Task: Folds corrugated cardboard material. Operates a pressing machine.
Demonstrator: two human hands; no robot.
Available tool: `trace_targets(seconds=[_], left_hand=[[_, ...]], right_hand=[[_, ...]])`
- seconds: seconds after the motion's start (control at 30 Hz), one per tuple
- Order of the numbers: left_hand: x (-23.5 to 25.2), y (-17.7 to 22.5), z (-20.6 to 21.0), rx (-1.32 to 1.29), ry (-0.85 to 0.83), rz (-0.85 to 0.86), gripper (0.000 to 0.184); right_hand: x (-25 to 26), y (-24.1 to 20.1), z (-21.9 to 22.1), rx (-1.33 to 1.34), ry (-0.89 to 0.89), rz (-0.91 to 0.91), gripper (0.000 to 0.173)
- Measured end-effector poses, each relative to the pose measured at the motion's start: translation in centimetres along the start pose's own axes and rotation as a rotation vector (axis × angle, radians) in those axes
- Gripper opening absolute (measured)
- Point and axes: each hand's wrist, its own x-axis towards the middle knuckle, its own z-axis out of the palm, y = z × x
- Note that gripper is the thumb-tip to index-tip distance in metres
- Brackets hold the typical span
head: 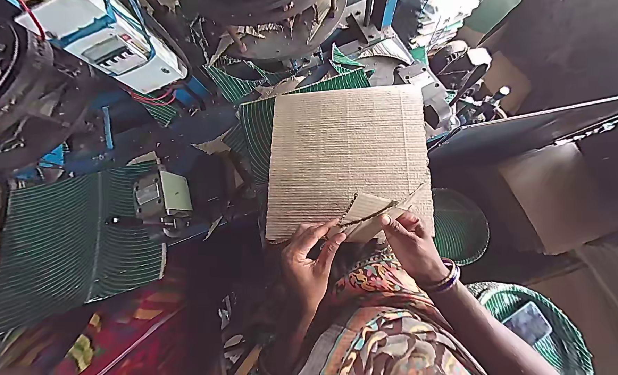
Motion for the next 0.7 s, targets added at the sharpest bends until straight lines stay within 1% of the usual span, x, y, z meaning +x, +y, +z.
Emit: trace_targets(seconds=[0.13, 0.2, 0.27, 0.37, 0.43, 0.5, 0.53, 0.6, 0.63, 0.67, 0.7], left_hand=[[0.0, 0.3, -0.5, -0.211, -0.124, -0.171, 0.026], [0.2, 0.4, -0.7, -0.286, -0.189, -0.223, 0.025], [0.5, 0.4, -0.8, -0.305, -0.257, -0.259, 0.022], [0.7, 0.5, -0.7, -0.254, -0.322, -0.283, 0.013], [0.6, 0.3, -0.6, -0.243, -0.305, -0.259, 0.012], [0.2, 0.0, -0.4, -0.233, -0.277, -0.228, 0.015], [0.0, -0.1, -0.4, -0.233, -0.265, -0.218, 0.016], [0.0, 0.0, -0.5, -0.237, -0.234, -0.208, 0.015], [0.0, 0.1, -0.6, -0.228, -0.212, -0.207, 0.014], [0.0, 0.2, -0.7, -0.213, -0.196, -0.208, 0.012], [0.1, 0.2, -1.0, -0.2, -0.19, -0.21, 0.013]], right_hand=[[-0.1, 0.4, 0.0, -0.024, 0.035, 0.017, 0.011], [-0.1, 0.5, 0.0, -0.045, 0.048, 0.045, 0.012], [-0.4, 0.5, 0.2, -0.083, 0.041, 0.081, 0.013], [-1.1, 1.0, 0.9, -0.075, 0.004, 0.123, 0.014], [-1.1, 0.9, 1.0, -0.076, -0.02, 0.128, 0.014], [-1.1, 0.5, 1.3, -0.128, -0.016, 0.122, 0.007], [-1.0, 0.3, 1.4, -0.177, -0.013, 0.095, 0.011], [-0.8, 0.2, 0.9, -0.344, -0.029, -0.037, 0.048], [-0.7, 0.2, 0.6, -0.466, -0.019, -0.144, 0.059], [-0.6, 0.2, 0.3, -0.605, 0.015, -0.261, 0.065], [-0.6, 0.0, 0.1, -0.743, 0.065, -0.374, 0.066]])
